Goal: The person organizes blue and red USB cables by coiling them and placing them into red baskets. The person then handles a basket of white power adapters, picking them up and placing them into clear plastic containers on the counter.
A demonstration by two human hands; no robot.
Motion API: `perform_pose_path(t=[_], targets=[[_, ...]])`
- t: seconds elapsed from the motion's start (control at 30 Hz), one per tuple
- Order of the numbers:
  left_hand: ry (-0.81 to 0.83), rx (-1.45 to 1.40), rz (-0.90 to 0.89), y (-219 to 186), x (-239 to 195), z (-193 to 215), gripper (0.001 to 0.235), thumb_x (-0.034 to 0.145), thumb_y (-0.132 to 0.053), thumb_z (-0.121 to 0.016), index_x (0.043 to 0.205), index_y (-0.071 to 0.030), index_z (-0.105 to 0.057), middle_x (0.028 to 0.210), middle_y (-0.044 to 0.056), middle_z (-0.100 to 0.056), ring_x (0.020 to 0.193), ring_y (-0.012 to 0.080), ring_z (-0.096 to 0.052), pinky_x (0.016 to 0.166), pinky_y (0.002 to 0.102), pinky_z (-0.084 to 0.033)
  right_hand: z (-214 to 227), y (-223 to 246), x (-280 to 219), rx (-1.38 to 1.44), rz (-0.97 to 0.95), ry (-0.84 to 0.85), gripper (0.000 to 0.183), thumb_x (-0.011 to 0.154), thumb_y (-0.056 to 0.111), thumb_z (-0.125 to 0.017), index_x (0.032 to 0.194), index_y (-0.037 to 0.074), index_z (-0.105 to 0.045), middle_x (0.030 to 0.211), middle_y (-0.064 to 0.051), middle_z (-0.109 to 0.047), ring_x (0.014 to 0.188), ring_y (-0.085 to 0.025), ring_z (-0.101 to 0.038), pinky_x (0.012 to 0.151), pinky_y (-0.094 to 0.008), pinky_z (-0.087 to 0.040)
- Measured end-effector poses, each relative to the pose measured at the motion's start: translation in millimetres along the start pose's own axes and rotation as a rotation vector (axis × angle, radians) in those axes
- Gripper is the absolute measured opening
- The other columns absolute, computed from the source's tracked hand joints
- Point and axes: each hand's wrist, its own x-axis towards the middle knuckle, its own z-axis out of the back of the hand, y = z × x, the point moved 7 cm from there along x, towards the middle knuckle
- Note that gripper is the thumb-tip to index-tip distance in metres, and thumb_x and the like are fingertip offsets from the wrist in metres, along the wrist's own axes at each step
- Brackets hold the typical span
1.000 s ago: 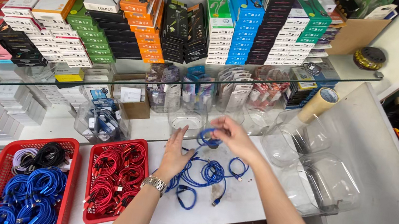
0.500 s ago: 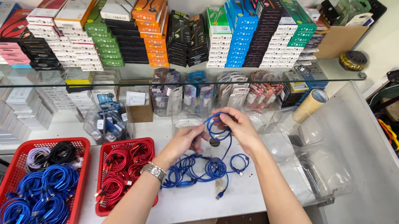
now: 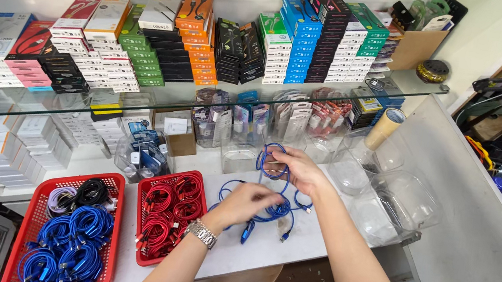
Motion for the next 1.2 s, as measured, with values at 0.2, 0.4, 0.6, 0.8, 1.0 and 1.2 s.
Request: perform_pose_path(t=[0.2,0.4,0.6,0.8,1.0,1.2], targets=[[-0.647,0.396,-0.535,-58,-20,72,0.057,0.081,-0.009,-0.07,0.134,0.009,-0.057,0.125,0.034,-0.061,0.111,0.0476,-0.06,0.096,0.05,-0.049,-23,17,-34,-0.458,0.006,0.132,0.033,0.099,0.03,-0.062,0.123,0.01,-0.072,0.1,0.0,-0.072,0.088,-0.009,-0.067,0.071,-0.029,-0.058],[-0.285,0.363,-0.11,-30,10,51,0.025,0.102,-0.024,-0.062,0.111,-0.004,-0.072,0.101,0.018,-0.071,0.097,0.0374,-0.068,0.086,0.045,-0.053,43,20,-36,-0.206,0.093,-0.346,0.026,0.096,0.027,-0.063,0.106,0.006,-0.074,0.094,0.003,-0.074,0.08,-0.006,-0.065,0.066,-0.028,-0.058],[-0.02,-0.115,0.03,11,13,35,0.035,0.097,-0.034,-0.065,0.111,-0.006,-0.081,0.09,0.002,-0.08,0.081,0.0149,-0.069,0.075,0.035,-0.054,82,10,-49,0.061,0.216,-0.373,0.032,0.108,0.029,-0.053,0.11,0.002,-0.068,0.068,0.005,-0.039,0.058,-0.007,-0.035,0.05,-0.025,-0.036],[0.195,-0.607,0.506,17,22,-3,0.045,0.1,-0.042,-0.054,0.114,-0.002,-0.069,0.074,0.008,-0.069,0.052,0.0106,-0.047,0.049,0.028,-0.043,4,20,-47,-0.118,0.33,-0.17,0.031,0.107,0.026,-0.046,0.123,0.007,-0.064,0.067,0.001,-0.044,0.057,-0.008,-0.036,0.049,-0.026,-0.034],[-0.019,-1.021,0.63,39,28,-10,0.039,0.101,-0.04,-0.051,0.099,-0.003,-0.065,0.067,-0.002,-0.055,0.048,0.0057,-0.035,0.043,0.022,-0.03,-26,31,-64,-0.076,0.327,-0.097,0.036,0.109,0.027,-0.042,0.13,0.006,-0.062,0.075,0.001,-0.054,0.068,-0.009,-0.051,0.062,-0.026,-0.049],[-0.256,-1.003,0.467,85,45,-10,0.013,0.099,-0.017,-0.064,0.097,-0.004,-0.066,0.068,-0.005,-0.048,0.049,0.0046,-0.033,0.041,0.025,-0.023,-14,10,-56,0.042,0.429,-0.292,0.033,0.105,0.025,-0.051,0.132,0.007,-0.058,0.093,0.003,-0.064,0.088,-0.008,-0.06,0.083,-0.029,-0.055]])
